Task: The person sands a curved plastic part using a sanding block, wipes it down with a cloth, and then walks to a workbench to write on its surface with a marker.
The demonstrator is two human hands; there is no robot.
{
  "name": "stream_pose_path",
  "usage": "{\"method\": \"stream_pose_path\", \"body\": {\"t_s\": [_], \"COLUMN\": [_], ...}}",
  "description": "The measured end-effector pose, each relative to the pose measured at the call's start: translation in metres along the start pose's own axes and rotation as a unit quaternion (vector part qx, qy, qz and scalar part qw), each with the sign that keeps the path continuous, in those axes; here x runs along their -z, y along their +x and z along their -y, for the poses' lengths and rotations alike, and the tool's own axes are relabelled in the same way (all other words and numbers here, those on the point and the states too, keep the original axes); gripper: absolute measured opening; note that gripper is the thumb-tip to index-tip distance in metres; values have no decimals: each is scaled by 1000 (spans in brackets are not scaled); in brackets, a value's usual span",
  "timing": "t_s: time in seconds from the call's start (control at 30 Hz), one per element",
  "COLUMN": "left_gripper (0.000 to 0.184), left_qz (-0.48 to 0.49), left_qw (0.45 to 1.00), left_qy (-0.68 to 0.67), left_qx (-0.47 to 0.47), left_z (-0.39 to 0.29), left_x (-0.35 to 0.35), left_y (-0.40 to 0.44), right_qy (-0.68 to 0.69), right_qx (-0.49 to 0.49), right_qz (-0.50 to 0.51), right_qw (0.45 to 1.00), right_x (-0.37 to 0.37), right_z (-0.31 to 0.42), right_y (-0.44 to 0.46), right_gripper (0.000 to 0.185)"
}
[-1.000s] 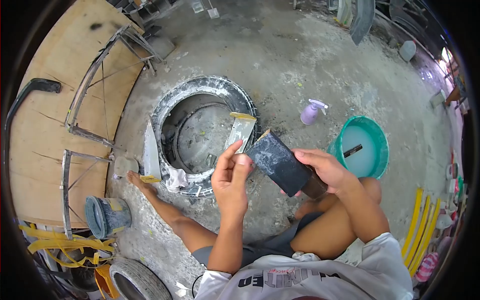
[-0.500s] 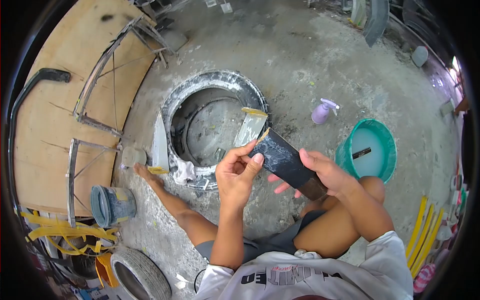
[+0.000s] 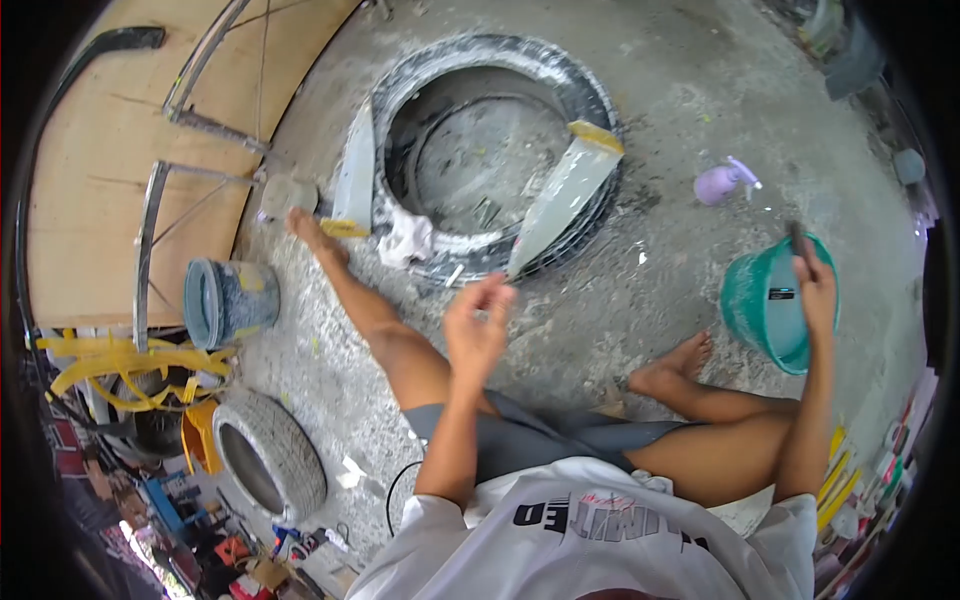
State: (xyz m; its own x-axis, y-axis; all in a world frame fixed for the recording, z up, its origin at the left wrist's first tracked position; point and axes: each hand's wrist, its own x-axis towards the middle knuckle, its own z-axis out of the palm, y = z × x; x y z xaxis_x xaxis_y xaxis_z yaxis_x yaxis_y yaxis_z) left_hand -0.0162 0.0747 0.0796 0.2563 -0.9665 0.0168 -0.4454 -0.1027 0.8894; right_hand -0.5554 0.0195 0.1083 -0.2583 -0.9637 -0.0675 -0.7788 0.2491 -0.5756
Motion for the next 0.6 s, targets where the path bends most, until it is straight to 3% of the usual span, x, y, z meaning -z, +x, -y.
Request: {"method": "stream_pose_path", "body": {"t_s": [0.03, 0.1, 0.17, 0.2, 0.27, 0.3, 0.37, 0.43, 0.5, 0.6], "left_gripper": [29, 25, 22, 21, 19, 17, 14, 12, 11, 11], "left_qz": [-50, -56, -15, 8, 28, 19, 29, 33, 29, 27], "left_qw": [997, 981, 968, 962, 964, 966, 963, 963, 972, 990], "left_qy": [63, 185, 240, 256, 249, 242, 251, 246, 213, 133], "left_qx": [-1, -27, -70, -92, -83, -88, -99, -101, -99, -37], "left_z": [22, 58, 81, 92, 113, 116, 114, 115, 120, 81], "left_x": [18, 44, 53, 49, 45, 43, 44, 47, 46, 39], "left_y": [10, 31, 43, 46, 51, 51, 51, 54, 56, 62], "right_qy": [-34, -181, -240, -317, -329, -358, -406, -350, -360, -358], "right_qx": [24, -170, -125, -124, -102, -145, -170, -184, -60, 72], "right_qz": [-72, 64, 115, 118, 120, 144, 127, -8, -90, -13], "right_qw": [997, 966, 956, 933, 931, 911, 889, 919, 927, 931], "right_x": [-3, -9, -43, -57, -76, -78, -58, -46, -30, -29], "right_z": [-64, -127, -226, -223, -266, -267, -136, -123, -78, 58], "right_y": [8, -5, -25, -34, -36, -33, -52, -47, -35, -10], "right_gripper": [39, 41, 35, 32, 36, 39, 39, 45, 56, 58]}}
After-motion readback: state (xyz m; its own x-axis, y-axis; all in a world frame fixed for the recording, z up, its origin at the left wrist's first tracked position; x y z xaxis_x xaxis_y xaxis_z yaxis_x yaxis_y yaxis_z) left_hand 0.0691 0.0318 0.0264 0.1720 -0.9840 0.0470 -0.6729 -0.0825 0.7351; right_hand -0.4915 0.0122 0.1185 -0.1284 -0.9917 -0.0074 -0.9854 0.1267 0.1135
